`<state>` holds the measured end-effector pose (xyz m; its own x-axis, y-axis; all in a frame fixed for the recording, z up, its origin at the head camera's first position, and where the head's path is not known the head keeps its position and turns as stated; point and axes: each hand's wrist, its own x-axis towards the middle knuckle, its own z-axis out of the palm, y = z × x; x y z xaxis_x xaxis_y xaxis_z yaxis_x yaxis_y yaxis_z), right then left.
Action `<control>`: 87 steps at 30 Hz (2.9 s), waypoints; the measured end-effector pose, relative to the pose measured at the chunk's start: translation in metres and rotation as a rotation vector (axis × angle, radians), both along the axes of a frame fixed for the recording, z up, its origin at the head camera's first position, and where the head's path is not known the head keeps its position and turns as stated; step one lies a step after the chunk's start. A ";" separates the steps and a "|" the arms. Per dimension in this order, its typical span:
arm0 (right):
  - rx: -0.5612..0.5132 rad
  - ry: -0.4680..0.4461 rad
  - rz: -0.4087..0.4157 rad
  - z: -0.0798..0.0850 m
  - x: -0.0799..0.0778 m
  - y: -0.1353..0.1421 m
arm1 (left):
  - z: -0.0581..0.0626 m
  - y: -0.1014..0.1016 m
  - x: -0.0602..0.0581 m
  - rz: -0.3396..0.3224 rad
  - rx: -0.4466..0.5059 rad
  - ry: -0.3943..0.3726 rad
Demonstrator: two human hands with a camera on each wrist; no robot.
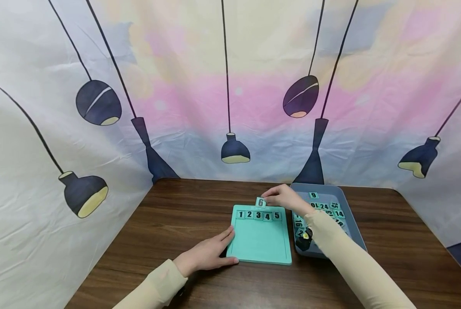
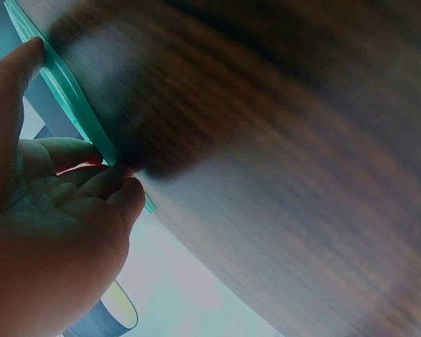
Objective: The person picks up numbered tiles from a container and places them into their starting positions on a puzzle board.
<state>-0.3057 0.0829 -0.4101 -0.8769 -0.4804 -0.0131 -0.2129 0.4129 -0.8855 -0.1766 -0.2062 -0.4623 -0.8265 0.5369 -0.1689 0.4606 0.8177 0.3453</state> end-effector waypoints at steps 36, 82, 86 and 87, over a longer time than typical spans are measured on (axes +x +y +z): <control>0.156 0.039 0.008 -0.042 0.028 -0.078 | 0.001 0.000 0.000 -0.012 0.024 -0.007; 0.255 0.334 0.074 -0.053 0.035 -0.085 | 0.001 -0.001 0.000 -0.004 0.022 -0.014; 0.253 0.338 0.064 -0.055 0.034 -0.086 | 0.000 -0.001 -0.001 -0.001 0.022 -0.017; 0.250 0.324 0.060 -0.055 0.034 -0.085 | 0.000 -0.001 -0.001 0.000 0.022 -0.018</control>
